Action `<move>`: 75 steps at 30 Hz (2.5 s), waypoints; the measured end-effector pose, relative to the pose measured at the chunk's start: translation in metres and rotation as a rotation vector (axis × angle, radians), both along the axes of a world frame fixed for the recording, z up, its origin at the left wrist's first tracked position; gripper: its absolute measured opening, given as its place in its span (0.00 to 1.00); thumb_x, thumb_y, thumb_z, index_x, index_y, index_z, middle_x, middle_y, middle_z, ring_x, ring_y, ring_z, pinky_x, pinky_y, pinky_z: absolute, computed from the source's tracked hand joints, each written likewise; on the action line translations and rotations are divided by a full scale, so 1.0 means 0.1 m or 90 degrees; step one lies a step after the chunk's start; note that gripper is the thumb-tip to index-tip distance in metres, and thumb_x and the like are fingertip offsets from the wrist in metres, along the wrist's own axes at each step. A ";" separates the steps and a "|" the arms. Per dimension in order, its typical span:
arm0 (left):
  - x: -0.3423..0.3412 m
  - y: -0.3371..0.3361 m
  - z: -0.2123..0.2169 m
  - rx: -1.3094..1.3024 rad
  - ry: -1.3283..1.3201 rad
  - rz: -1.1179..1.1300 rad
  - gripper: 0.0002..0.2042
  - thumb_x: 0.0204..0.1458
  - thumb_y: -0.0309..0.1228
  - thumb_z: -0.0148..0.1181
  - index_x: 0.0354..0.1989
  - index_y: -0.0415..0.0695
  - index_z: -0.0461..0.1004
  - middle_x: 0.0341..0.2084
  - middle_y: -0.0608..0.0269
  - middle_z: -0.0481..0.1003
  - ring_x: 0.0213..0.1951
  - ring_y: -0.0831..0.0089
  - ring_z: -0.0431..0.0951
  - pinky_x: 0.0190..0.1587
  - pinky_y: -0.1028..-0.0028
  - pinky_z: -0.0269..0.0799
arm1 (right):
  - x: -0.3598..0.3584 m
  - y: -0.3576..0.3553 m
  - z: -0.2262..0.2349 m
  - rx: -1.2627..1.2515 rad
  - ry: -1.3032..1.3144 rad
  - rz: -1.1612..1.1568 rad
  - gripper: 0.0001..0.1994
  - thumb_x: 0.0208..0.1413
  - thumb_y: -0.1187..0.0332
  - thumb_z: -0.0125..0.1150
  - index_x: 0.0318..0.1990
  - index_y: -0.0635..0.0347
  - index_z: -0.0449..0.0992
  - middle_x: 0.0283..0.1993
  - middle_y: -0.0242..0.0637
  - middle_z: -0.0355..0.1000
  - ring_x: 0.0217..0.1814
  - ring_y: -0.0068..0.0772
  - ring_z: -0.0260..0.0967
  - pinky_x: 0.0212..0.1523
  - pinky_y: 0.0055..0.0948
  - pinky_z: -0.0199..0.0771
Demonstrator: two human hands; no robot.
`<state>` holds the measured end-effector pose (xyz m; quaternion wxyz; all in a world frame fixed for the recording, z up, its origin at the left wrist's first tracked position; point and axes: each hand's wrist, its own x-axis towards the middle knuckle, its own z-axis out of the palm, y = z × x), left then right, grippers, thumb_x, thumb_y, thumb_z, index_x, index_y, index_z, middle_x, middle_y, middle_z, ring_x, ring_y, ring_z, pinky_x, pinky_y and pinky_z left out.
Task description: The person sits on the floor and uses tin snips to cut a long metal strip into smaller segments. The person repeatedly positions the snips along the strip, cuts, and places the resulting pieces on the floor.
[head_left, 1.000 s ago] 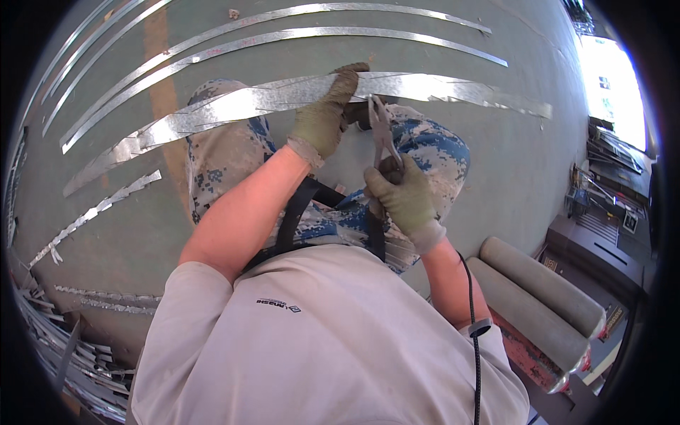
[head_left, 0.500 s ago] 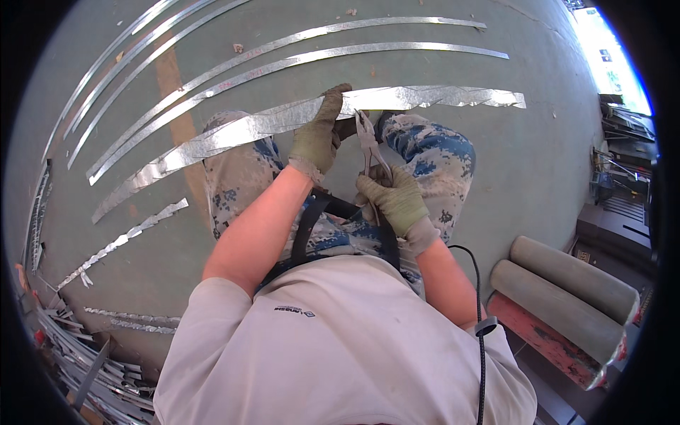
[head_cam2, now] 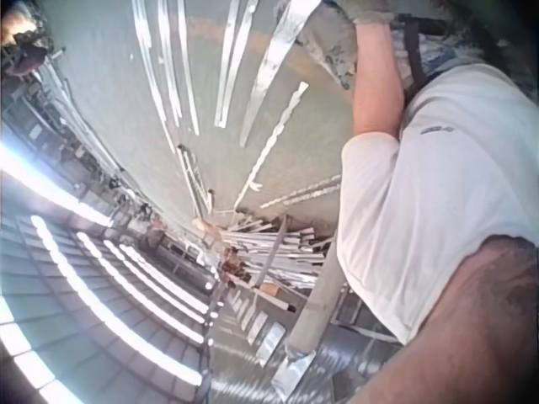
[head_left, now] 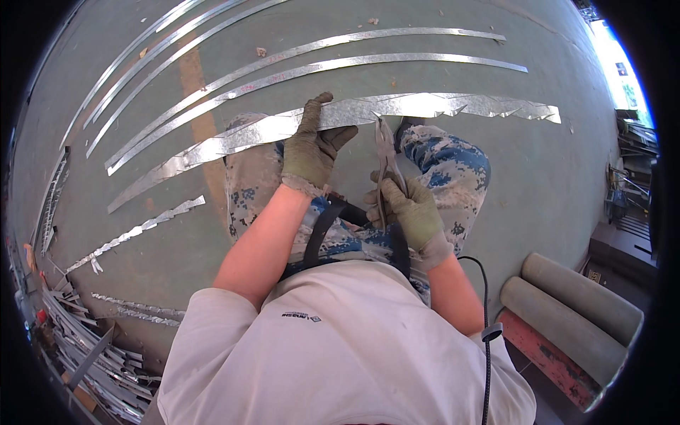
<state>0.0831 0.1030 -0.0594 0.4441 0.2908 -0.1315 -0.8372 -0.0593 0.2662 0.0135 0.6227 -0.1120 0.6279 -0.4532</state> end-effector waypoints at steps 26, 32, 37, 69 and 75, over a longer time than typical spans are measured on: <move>-0.26 0.00 0.10 0.000 0.018 -0.044 0.21 0.70 0.44 0.55 0.64 0.45 0.71 0.49 0.53 0.80 0.47 0.58 0.86 0.54 0.60 0.86 | 0.11 0.05 -0.24 -0.017 0.369 0.022 0.21 0.70 0.60 0.61 0.63 0.63 0.75 0.34 0.30 0.76 0.32 0.19 0.69 0.35 0.26 0.73; -0.25 0.00 0.10 -0.013 0.053 -0.055 0.21 0.70 0.45 0.54 0.65 0.45 0.70 0.51 0.52 0.79 0.48 0.57 0.86 0.55 0.59 0.85 | 0.09 0.04 -0.24 0.016 0.395 0.044 0.20 0.70 0.60 0.61 0.62 0.62 0.76 0.33 0.30 0.76 0.31 0.20 0.69 0.34 0.27 0.72; -0.24 0.02 0.13 -0.030 0.039 -0.052 0.21 0.71 0.44 0.53 0.64 0.44 0.69 0.51 0.51 0.79 0.49 0.57 0.85 0.55 0.59 0.85 | 0.15 0.00 -0.20 0.022 0.369 0.023 0.16 0.70 0.61 0.60 0.58 0.61 0.78 0.32 0.29 0.74 0.29 0.18 0.67 0.31 0.25 0.69; -0.27 0.02 0.06 0.012 0.012 -0.060 0.20 0.71 0.42 0.53 0.65 0.45 0.69 0.50 0.52 0.78 0.49 0.57 0.85 0.57 0.57 0.84 | 0.34 -0.20 -0.31 0.022 0.189 -0.027 0.14 0.62 0.67 0.64 0.54 0.58 0.75 0.27 0.28 0.69 0.20 0.20 0.62 0.20 0.23 0.64; -0.28 0.00 0.02 -0.005 0.029 -0.074 0.21 0.72 0.43 0.51 0.67 0.45 0.67 0.51 0.51 0.78 0.50 0.56 0.84 0.59 0.57 0.82 | 0.32 -0.18 -0.67 -0.052 0.622 0.039 0.13 0.62 0.68 0.62 0.51 0.63 0.75 0.33 0.34 0.74 0.25 0.28 0.69 0.29 0.31 0.73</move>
